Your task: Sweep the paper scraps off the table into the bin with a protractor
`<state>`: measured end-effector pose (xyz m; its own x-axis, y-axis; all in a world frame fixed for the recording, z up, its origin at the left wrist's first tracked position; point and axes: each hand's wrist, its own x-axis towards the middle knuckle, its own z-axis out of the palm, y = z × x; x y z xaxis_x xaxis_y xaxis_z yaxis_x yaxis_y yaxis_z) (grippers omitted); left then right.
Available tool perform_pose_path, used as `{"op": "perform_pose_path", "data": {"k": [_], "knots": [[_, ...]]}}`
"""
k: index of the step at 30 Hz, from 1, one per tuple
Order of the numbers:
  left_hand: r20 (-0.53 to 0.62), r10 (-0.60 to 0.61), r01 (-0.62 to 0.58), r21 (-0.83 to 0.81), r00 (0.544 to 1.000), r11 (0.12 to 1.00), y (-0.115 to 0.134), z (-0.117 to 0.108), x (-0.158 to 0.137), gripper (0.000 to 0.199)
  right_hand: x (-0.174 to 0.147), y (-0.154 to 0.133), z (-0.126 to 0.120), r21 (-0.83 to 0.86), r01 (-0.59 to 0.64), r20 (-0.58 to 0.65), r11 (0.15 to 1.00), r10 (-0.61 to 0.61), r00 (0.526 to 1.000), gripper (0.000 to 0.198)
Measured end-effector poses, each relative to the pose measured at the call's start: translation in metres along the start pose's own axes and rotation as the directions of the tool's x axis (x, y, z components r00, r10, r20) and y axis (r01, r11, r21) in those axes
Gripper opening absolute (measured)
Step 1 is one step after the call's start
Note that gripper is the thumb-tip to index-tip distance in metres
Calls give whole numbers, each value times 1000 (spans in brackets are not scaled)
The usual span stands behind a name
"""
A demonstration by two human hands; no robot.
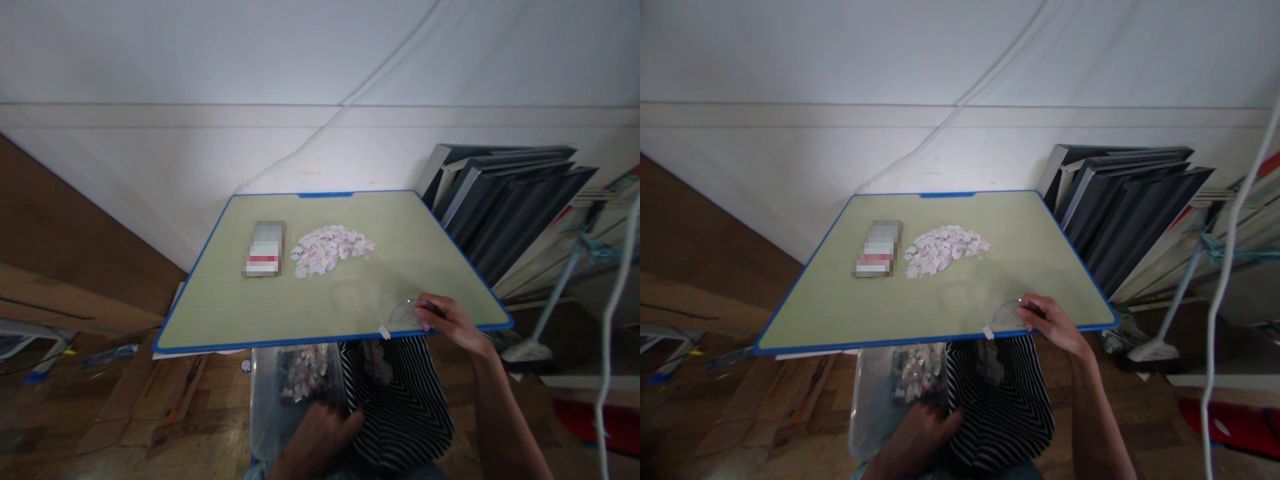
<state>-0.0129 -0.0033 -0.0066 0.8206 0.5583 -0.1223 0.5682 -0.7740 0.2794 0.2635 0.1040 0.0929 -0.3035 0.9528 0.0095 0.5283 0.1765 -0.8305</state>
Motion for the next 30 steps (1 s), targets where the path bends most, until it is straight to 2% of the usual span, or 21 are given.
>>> {"op": "perform_pose_path", "data": {"k": [3,10,14,16,18,20,24,27,30], "knots": [[23,11,-12,32,1000,999,0,1,1,35,1,-1,3,-14,17,-6,1000,-17,1000,34],[18,1,-2,47,1000,999,0,1,1,36,-1,-1,2,9,15,62,1000,-15,998,34],[46,-1,-1,51,999,999,1,-3,1,35,-2,-2,1,14,36,47,999,-37,998,33],[59,0,-4,60,998,998,1,-3,1,35,1,-1,3,5,30,-12,1000,-30,999,34],[58,1,-4,66,998,998,1,-3,1,35,8,1,8,-26,5,-121,1000,-8,993,33],[48,1,-3,60,999,998,0,-2,1,36,20,3,13,-84,-22,-245,996,1,970,31],[52,12,-14,42,999,999,0,-1,0,39,53,6,23,-168,-55,-387,984,-15,922,26],[40,8,-10,47,999,999,0,-1,-1,39,76,6,26,-219,-67,-450,973,-40,892,23],[36,-2,-1,64,999,998,1,0,0,37,90,3,30,-261,-53,-460,964,-76,884,22]]}}
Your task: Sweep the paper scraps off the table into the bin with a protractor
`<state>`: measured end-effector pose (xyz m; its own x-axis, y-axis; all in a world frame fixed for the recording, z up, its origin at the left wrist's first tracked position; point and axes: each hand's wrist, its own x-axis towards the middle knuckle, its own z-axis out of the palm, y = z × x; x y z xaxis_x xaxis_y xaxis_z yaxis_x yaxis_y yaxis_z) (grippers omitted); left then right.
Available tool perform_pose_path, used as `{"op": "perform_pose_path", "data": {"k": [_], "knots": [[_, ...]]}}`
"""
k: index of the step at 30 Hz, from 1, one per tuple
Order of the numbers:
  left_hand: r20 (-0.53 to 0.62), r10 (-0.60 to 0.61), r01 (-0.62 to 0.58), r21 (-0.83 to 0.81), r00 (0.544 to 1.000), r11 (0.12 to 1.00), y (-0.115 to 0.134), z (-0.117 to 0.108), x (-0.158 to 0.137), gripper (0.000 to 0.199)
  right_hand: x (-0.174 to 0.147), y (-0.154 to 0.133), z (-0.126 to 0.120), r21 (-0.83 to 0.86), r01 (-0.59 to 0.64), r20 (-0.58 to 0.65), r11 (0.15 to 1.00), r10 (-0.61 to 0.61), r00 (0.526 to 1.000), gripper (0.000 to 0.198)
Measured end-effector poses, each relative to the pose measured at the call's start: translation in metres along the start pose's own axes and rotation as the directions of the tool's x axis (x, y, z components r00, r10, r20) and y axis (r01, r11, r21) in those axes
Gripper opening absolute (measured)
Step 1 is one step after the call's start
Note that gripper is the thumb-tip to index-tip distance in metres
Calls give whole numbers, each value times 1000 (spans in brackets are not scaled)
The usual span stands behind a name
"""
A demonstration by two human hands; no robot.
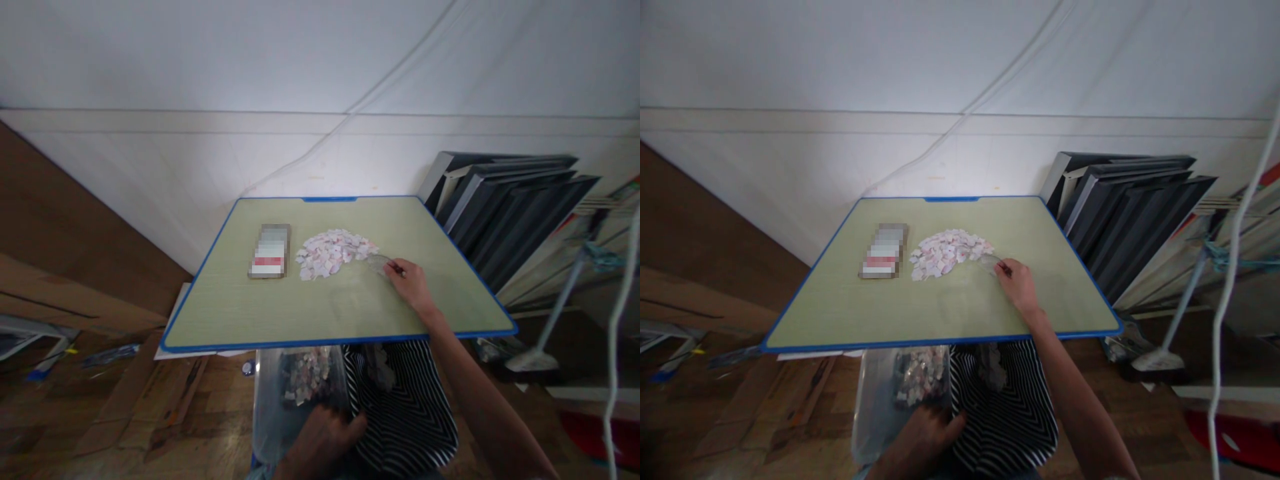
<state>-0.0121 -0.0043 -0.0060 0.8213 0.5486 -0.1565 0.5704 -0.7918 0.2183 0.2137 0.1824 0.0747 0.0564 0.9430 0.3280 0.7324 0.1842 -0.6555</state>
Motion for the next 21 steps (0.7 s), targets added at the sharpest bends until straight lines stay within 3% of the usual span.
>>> {"op": "perform_pose_path", "data": {"k": [9,16,21], "knots": [[9,13,-14,44,1000,999,-1,0,4,37,-10,-33,18,0,223,181,975,-219,959,21],[6,11,-11,57,1000,998,0,-2,3,35,10,-18,8,-126,164,34,978,-160,986,20],[-22,30,-29,66,999,997,-1,-2,4,37,13,-11,10,-158,148,10,976,-149,989,20]]}}
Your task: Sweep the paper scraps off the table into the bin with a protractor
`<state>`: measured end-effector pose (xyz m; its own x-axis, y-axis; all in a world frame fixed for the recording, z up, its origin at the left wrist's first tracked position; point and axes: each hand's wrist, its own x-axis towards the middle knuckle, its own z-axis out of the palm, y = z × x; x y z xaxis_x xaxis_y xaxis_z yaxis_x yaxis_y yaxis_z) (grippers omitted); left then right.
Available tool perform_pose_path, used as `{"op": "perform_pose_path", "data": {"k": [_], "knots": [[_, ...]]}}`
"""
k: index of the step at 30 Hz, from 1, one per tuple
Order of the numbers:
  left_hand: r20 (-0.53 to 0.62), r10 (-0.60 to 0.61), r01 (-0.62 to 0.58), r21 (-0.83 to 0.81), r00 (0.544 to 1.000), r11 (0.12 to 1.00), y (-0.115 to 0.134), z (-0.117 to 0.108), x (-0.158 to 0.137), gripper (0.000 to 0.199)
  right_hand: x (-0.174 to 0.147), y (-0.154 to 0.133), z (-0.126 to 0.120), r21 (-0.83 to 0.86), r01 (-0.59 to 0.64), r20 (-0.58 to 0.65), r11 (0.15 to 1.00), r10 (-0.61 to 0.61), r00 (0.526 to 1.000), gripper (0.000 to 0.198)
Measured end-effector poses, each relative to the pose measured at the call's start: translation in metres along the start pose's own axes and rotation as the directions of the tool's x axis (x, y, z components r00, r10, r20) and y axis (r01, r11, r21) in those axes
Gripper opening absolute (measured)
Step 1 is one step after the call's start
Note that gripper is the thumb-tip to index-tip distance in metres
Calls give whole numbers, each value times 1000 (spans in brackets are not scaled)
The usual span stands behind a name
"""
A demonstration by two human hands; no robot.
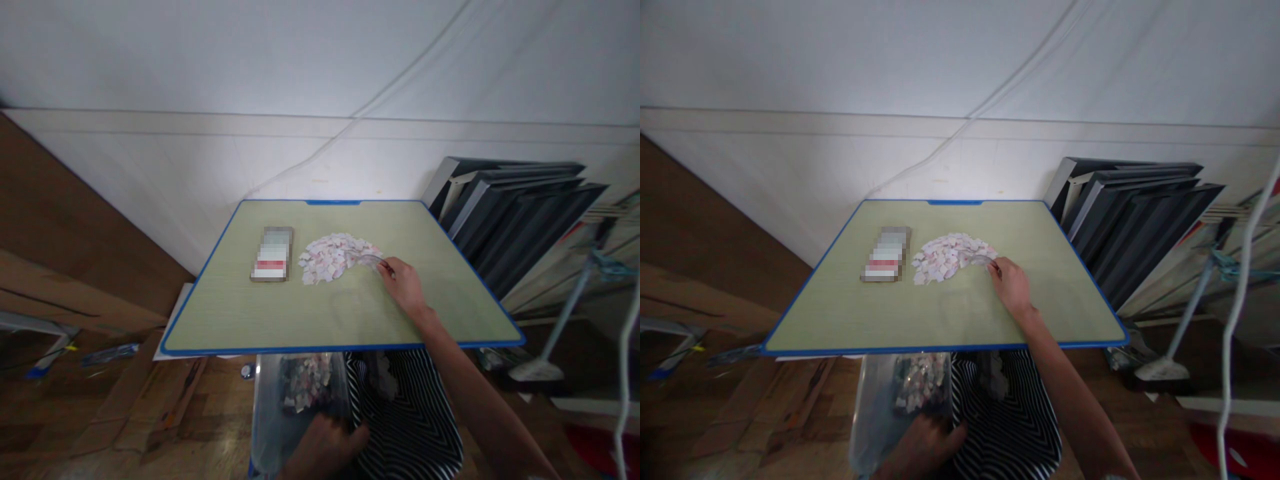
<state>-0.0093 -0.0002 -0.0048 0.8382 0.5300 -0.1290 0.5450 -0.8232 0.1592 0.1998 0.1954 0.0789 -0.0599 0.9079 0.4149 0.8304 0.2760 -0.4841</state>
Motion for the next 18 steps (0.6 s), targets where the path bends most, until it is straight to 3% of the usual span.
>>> {"op": "perform_pose_path", "data": {"k": [6,11,18], "knots": [[21,3,-3,-10,1000,1000,1,-4,0,36,-4,-3,-5,80,76,45,994,-80,996,21],[12,0,0,-7,1000,1000,2,-3,0,35,-5,-2,-9,94,59,-14,994,-58,998,21],[55,3,-2,-21,998,1000,1,-3,0,37,-11,1,-13,128,77,28,989,-81,996,20]]}}
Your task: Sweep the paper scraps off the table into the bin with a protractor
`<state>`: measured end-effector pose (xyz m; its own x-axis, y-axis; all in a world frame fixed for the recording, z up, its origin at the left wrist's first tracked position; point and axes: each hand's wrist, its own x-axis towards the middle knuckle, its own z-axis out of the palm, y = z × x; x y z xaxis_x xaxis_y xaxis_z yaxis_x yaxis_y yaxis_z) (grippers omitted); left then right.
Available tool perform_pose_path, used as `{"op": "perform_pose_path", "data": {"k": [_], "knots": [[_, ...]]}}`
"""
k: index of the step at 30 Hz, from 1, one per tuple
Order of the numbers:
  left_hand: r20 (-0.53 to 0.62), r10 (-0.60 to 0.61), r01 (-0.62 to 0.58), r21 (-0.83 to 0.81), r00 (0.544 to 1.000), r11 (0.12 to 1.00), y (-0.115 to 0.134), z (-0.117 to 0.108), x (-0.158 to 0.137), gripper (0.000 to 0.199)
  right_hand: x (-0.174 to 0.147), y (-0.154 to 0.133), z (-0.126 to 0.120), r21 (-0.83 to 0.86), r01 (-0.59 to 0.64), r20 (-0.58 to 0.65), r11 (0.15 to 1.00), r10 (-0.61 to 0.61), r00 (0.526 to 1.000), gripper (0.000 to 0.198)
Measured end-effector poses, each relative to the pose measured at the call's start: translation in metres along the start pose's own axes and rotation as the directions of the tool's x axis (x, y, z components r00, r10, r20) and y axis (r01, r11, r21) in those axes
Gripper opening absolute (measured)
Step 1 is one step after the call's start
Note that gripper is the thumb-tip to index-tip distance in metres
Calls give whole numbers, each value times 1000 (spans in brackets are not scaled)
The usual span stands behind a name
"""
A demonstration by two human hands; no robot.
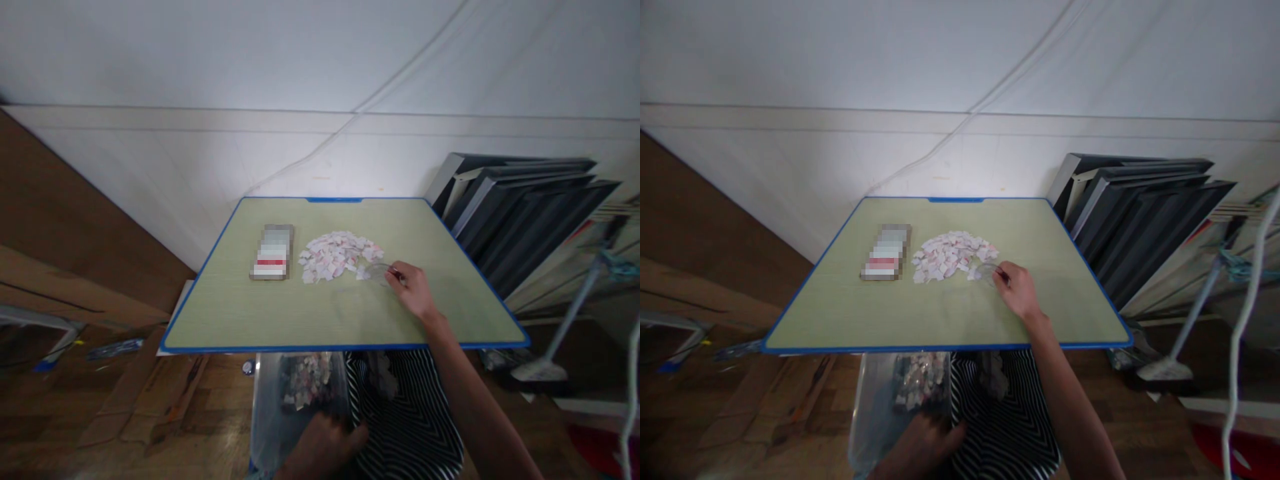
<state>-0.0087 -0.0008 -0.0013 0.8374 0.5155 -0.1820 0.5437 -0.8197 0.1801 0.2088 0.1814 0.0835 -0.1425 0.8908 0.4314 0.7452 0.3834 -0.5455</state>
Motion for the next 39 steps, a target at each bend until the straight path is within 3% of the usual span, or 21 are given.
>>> {"op": "perform_pose_path", "data": {"k": [7,15,35,39], "knots": [[-34,1,-2,-23,999,1000,0,0,0,37,-2,-3,-3,61,24,71,998,-28,997,21],[-28,-7,7,0,1000,1000,1,1,0,31,-3,-4,-6,61,-4,66,998,0,998,22],[64,2,-1,-17,998,1000,-1,-7,0,38,-22,3,-15,-46,-104,-55,993,102,993,22],[47,-5,7,-28,999,1000,-1,-3,0,34,-30,2,-25,-52,-74,24,996,75,997,21]]}}
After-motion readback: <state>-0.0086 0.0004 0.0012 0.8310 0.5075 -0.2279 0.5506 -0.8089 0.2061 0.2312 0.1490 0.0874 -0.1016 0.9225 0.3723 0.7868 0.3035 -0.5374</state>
